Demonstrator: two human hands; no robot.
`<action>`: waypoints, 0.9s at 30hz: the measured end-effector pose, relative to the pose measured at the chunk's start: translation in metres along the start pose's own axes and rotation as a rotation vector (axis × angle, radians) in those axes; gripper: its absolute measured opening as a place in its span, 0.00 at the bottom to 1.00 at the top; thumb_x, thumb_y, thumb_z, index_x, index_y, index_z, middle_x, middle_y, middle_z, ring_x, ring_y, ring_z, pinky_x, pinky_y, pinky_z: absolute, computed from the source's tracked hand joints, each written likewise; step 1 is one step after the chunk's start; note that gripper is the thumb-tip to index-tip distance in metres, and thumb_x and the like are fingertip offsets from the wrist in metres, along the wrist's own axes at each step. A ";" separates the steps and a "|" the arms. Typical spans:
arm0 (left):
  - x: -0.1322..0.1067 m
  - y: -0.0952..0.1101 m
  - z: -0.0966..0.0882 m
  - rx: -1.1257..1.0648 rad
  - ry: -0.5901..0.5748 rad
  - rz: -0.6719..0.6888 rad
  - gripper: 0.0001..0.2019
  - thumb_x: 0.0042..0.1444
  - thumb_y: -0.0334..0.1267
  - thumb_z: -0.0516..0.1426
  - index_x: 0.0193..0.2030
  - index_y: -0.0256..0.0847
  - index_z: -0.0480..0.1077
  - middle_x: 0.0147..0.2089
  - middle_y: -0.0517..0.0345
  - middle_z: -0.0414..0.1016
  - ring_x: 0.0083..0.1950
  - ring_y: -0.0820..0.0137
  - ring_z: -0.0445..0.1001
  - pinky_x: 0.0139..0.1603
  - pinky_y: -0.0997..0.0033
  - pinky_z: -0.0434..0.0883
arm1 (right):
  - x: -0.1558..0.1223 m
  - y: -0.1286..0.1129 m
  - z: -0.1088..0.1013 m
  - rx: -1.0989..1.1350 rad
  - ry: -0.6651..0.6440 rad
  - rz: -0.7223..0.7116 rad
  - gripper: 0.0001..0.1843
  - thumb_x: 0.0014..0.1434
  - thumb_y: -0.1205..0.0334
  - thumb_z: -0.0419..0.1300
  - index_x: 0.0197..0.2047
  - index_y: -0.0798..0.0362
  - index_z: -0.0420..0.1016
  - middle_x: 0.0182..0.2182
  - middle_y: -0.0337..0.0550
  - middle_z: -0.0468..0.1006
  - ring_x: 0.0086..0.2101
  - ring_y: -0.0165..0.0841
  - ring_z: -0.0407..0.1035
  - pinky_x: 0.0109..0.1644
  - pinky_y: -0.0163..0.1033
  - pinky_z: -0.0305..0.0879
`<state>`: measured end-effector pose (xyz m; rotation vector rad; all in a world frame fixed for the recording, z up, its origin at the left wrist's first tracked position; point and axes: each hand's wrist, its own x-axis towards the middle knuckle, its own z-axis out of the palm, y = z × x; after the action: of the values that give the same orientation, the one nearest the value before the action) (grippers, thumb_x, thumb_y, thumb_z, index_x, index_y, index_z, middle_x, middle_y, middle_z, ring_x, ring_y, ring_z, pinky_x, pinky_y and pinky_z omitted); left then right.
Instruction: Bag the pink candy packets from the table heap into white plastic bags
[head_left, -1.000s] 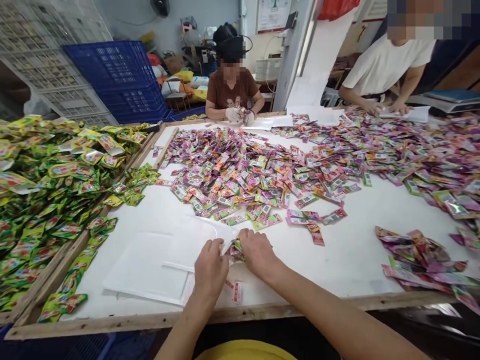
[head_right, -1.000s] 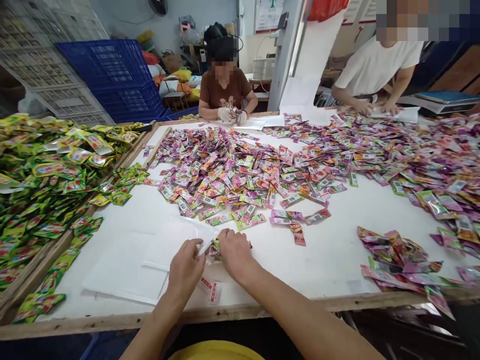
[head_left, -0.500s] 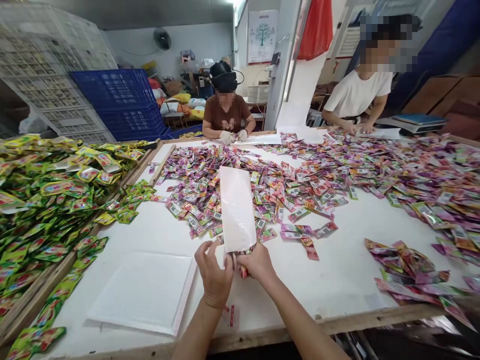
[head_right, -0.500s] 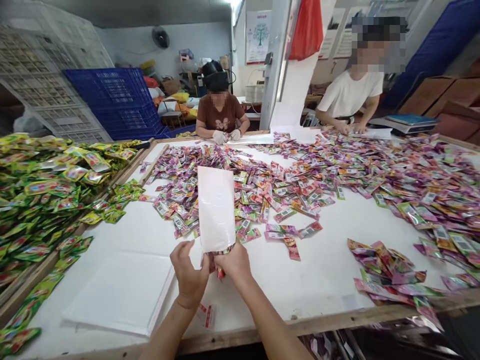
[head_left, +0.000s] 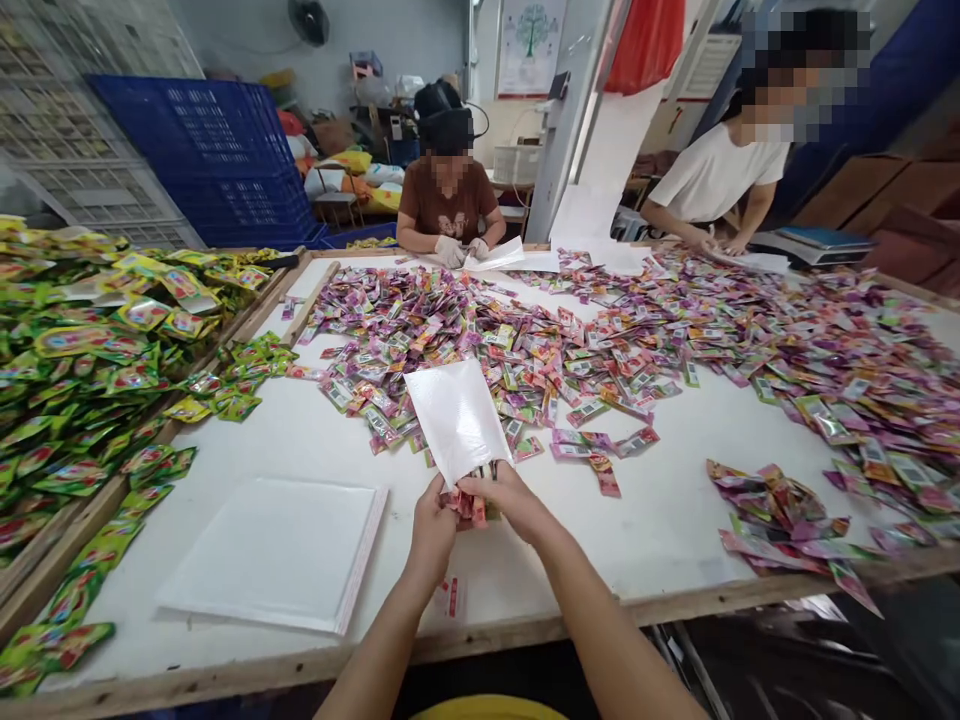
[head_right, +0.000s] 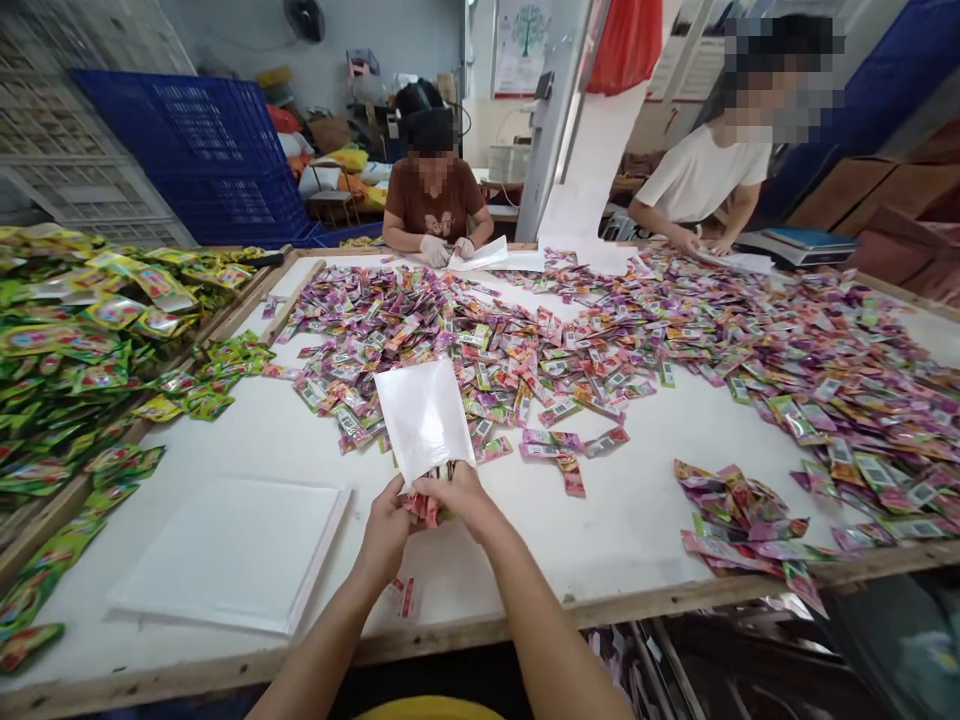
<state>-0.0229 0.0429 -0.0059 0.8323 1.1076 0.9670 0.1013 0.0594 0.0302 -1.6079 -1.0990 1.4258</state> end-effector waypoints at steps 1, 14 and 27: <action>-0.001 0.001 -0.001 -0.025 0.009 -0.032 0.27 0.39 0.27 0.50 0.51 0.39 0.65 0.36 0.57 0.75 0.31 0.70 0.73 0.34 0.66 0.75 | -0.001 0.004 -0.001 0.040 -0.051 0.006 0.21 0.43 0.54 0.64 0.39 0.56 0.72 0.29 0.43 0.78 0.31 0.35 0.72 0.34 0.37 0.67; -0.032 -0.011 0.023 -0.023 -0.026 -0.113 0.23 0.43 0.30 0.53 0.50 0.41 0.65 0.32 0.59 0.73 0.33 0.68 0.73 0.33 0.70 0.73 | -0.049 0.016 0.002 -0.814 0.289 -0.152 0.18 0.54 0.56 0.57 0.43 0.60 0.71 0.39 0.57 0.73 0.42 0.45 0.67 0.48 0.48 0.60; -0.065 -0.002 0.018 -0.029 -0.142 -0.166 0.21 0.52 0.41 0.56 0.53 0.40 0.63 0.34 0.58 0.73 0.32 0.69 0.72 0.33 0.70 0.73 | -0.082 0.035 0.003 -0.686 0.341 -0.321 0.17 0.58 0.54 0.57 0.49 0.50 0.70 0.41 0.48 0.70 0.44 0.40 0.65 0.49 0.44 0.61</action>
<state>-0.0152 -0.0195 0.0189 0.7613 1.0211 0.7725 0.1008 -0.0296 0.0292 -1.9175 -1.6434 0.5499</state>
